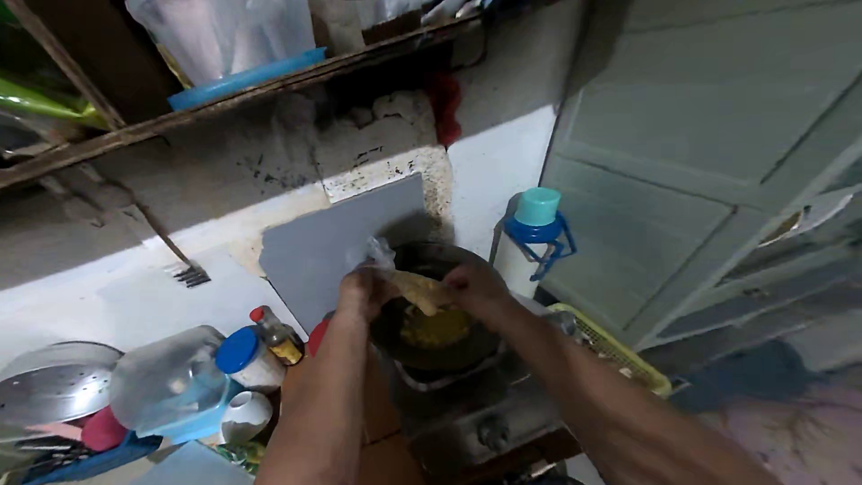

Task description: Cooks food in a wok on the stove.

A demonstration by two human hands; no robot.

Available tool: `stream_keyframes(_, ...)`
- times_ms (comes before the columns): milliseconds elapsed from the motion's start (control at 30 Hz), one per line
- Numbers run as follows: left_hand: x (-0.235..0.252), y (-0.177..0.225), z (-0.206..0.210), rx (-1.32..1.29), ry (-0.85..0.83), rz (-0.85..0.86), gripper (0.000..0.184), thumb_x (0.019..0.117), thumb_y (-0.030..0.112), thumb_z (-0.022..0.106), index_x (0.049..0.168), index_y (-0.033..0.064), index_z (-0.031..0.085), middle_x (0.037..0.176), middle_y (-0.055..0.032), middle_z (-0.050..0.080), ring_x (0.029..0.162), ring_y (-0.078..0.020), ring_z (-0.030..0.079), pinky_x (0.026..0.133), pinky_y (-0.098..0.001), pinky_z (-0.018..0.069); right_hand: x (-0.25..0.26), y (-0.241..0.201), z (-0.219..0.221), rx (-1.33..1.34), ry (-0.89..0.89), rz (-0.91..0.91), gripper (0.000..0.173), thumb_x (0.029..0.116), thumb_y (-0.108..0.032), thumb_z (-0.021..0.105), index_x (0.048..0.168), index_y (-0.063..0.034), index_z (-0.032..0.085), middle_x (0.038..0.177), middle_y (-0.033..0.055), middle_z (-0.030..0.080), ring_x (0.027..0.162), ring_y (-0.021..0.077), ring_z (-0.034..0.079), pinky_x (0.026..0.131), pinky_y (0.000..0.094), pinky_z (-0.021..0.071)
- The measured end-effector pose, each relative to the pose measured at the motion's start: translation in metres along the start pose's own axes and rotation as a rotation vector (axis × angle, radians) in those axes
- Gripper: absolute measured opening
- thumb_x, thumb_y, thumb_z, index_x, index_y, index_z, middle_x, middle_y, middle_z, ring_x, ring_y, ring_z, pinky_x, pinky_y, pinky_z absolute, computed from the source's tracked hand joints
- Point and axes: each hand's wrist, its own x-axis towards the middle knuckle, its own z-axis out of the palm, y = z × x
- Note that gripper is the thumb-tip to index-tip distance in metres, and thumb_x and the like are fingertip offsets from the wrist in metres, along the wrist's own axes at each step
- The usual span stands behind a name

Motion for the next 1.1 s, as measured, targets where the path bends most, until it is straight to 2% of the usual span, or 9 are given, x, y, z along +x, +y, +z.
stream_keyframes(100, 0.009, -0.008, 0.016, 0.036, -0.105, 0.09, 0.016, 0.107, 0.017, 0.043, 0.106, 0.0064, 0.055, 0.077, -0.003, 0.053, 0.065, -0.0134, 0.055, 0.062, -0.0313, 0.0516, -0.005, -0.009, -0.004, 0.153, -0.11, 0.018, 0.035, 0.1007, -0.011, 0.065, 0.133, -0.001, 0.058, 0.124, 0.0205, 0.064, 0.106, 0.0314, 0.067, 0.091, 0.0485, 0.0563)
stream_keyframes(200, 0.015, -0.006, 0.025, 0.417, -0.224, 0.215, 0.027, 0.108, 0.023, 0.047, 0.119, 0.0018, 0.06, 0.091, -0.0072, 0.058, 0.076, -0.0137, 0.056, 0.07, -0.0325, 0.0512, 0.001, -0.03, -0.007, 0.157, -0.122, -0.019, 0.065, 0.0924, -0.011, 0.077, 0.149, -0.005, 0.045, 0.14, 0.023, 0.056, 0.121, 0.0362, 0.061, 0.097, 0.0526, 0.0533)
stream_keyframes(367, 0.018, 0.005, 0.032, 0.799, -0.285, 0.268, 0.031, 0.1072, 0.022, 0.052, 0.129, 0.002, 0.061, 0.114, -0.0165, 0.065, 0.098, -0.0234, 0.062, 0.087, -0.0442, 0.0514, 0.031, -0.044, 0.0, -0.136, -0.044, -0.084, 0.038, 0.1025, -0.025, 0.065, 0.13, 0.0021, 0.064, 0.127, 0.0269, 0.064, 0.121, 0.0423, 0.061, 0.104, 0.0612, 0.0451)
stream_keyframes(500, 0.023, 0.01, 0.019, 0.935, -0.268, 0.284, 0.029, 0.1025, 0.015, 0.06, 0.128, 0.0016, 0.063, 0.121, -0.0202, 0.065, 0.109, -0.0296, 0.063, 0.095, -0.0492, 0.0511, 0.042, -0.039, -0.011, 0.364, -0.105, 0.021, 0.029, 0.1048, -0.011, 0.054, 0.132, -0.0022, 0.056, 0.109, 0.012, 0.063, 0.093, 0.0179, 0.062, 0.083, 0.038, 0.054)
stream_keyframes(600, 0.025, 0.009, 0.02, 1.041, -0.21, 0.27, 0.032, 0.1049, 0.024, 0.058, 0.123, -0.0009, 0.066, 0.121, -0.0229, 0.066, 0.112, -0.0341, 0.062, 0.098, -0.0536, 0.0479, 0.048, -0.038, -0.016, 0.551, -0.177, 0.072, 0.025, 0.1084, -0.011, 0.043, 0.131, -0.0058, 0.053, 0.089, 0.0015, 0.056, 0.073, 0.0083, 0.056, 0.069, 0.0269, 0.0519)
stream_keyframes(700, 0.038, -0.004, 0.018, 0.882, -0.169, 0.192, 0.035, 0.1064, 0.024, 0.054, 0.132, 0.0004, 0.06, 0.117, -0.02, 0.065, 0.101, -0.0289, 0.062, 0.087, -0.0473, 0.0514, 0.056, -0.034, -0.015, 0.458, -0.226, 0.059, 0.017, 0.1057, -0.014, 0.049, 0.12, -0.0059, 0.055, 0.084, 0.0014, 0.051, 0.068, 0.0092, 0.051, 0.063, 0.027, 0.0476)
stream_keyframes(767, 0.044, -0.01, 0.015, 0.664, -0.177, 0.126, 0.04, 0.1043, 0.019, 0.056, 0.141, 0.0033, 0.052, 0.119, -0.0184, 0.064, 0.1, -0.0267, 0.062, 0.083, -0.0444, 0.0529, 0.057, -0.032, -0.019, 0.227, -0.28, 0.008, 0.03, 0.1039, -0.018, 0.056, 0.129, -0.0007, 0.058, 0.106, 0.0141, 0.062, 0.091, 0.0204, 0.06, 0.082, 0.0393, 0.0523)
stream_keyframes(867, 0.04, -0.011, 0.017, 0.47, -0.214, 0.081, 0.037, 0.1069, 0.017, 0.049, 0.142, 0.006, 0.048, 0.118, -0.0165, 0.061, 0.1, -0.0259, 0.061, 0.085, -0.0453, 0.0529, 0.05, -0.041, -0.025, -0.005, -0.304, -0.014, 0.035, 0.1047, -0.019, 0.06, 0.13, 0.0055, 0.061, 0.125, 0.0253, 0.062, 0.114, 0.0339, 0.061, 0.101, 0.0526, 0.0468)
stream_keyframes(1100, 0.049, -0.017, 0.022, 0.608, -0.209, 0.144, 0.035, 0.1061, 0.025, 0.055, 0.134, 0.0035, 0.057, 0.125, -0.0201, 0.062, 0.112, -0.0326, 0.062, 0.092, -0.0553, 0.0528, 0.055, -0.041, -0.029, 0.477, -0.31, 0.042, 0.031, 0.1075, -0.02, 0.05, 0.13, 0.0004, 0.055, 0.11, 0.0104, 0.063, 0.097, 0.0161, 0.064, 0.088, 0.0364, 0.0547)
